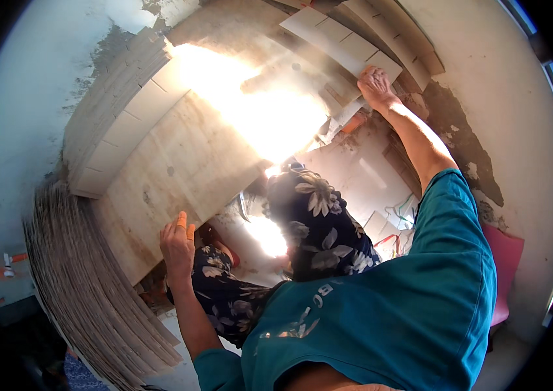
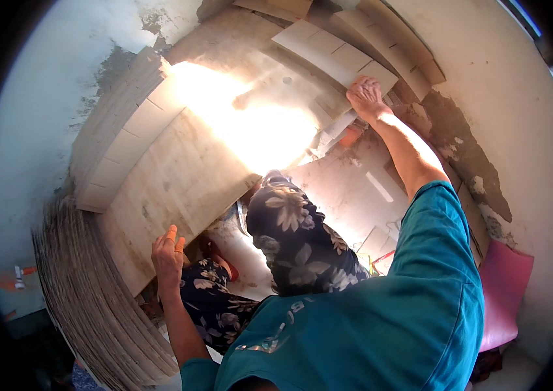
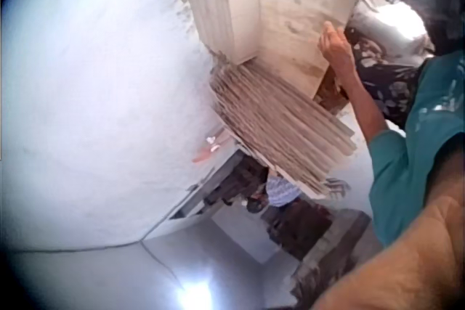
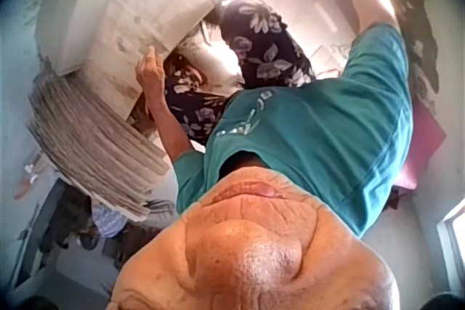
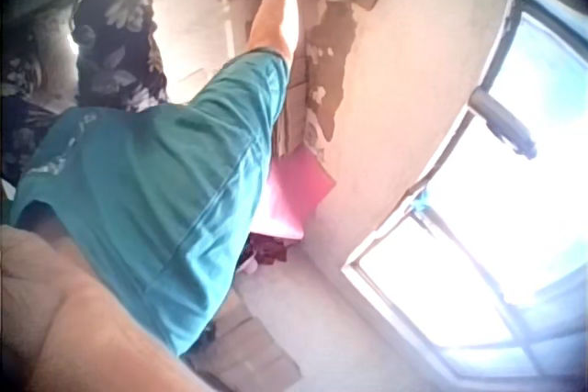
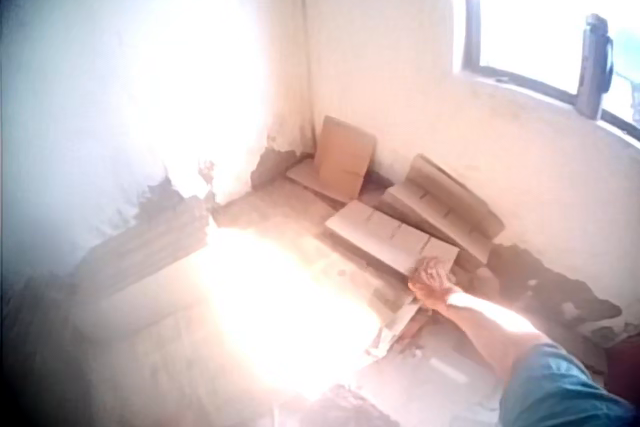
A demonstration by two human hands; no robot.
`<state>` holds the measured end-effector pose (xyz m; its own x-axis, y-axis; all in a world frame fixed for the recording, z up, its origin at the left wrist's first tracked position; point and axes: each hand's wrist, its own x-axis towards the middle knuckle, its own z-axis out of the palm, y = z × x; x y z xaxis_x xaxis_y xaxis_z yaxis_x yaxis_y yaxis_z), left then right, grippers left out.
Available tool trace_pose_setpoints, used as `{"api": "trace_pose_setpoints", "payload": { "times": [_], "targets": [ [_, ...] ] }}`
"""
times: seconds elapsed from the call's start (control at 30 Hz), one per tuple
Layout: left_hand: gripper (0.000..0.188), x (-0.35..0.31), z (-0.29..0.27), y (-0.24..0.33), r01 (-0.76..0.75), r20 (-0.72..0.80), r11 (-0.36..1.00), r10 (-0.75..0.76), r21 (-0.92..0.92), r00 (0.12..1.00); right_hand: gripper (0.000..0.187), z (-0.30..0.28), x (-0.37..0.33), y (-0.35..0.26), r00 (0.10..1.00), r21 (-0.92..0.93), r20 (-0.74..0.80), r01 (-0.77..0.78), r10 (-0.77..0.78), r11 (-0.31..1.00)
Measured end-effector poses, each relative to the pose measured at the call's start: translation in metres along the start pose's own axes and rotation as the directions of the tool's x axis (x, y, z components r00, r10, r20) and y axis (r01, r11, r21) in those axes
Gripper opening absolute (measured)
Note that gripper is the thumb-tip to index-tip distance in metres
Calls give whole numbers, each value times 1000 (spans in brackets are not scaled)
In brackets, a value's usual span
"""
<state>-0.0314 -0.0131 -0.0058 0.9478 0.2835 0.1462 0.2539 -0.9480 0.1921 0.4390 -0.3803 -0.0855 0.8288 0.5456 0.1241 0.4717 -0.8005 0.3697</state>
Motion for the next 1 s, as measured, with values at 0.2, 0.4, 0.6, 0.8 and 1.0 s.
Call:
{"api": "trace_pose_setpoints", "payload": {
  "times": [0.2,0.4,0.6,0.8,1.0],
  "targets": [
    [29,-3,13,-5,80,50,997,-80,5,996,27,-54,14,30,991,498,74,57,-108,866],
    [25,3,23,-12,72,-36,993,-76,-88,996,24,-53,22,35,1000,471,-2,22,-24,882],
    [25,-4,23,-18,94,-49,993,-98,-76,994,33,-75,17,27,978,563,206,-93,-30,821],
    [26,-2,19,-15,125,-48,972,-137,-200,989,32,-38,31,41,982,501,-56,-128,179,856],
    [39,43,0,-58,152,-179,958,-198,-244,964,74,-152,28,-57,952,675,-297,155,74,721]
  ]
}}
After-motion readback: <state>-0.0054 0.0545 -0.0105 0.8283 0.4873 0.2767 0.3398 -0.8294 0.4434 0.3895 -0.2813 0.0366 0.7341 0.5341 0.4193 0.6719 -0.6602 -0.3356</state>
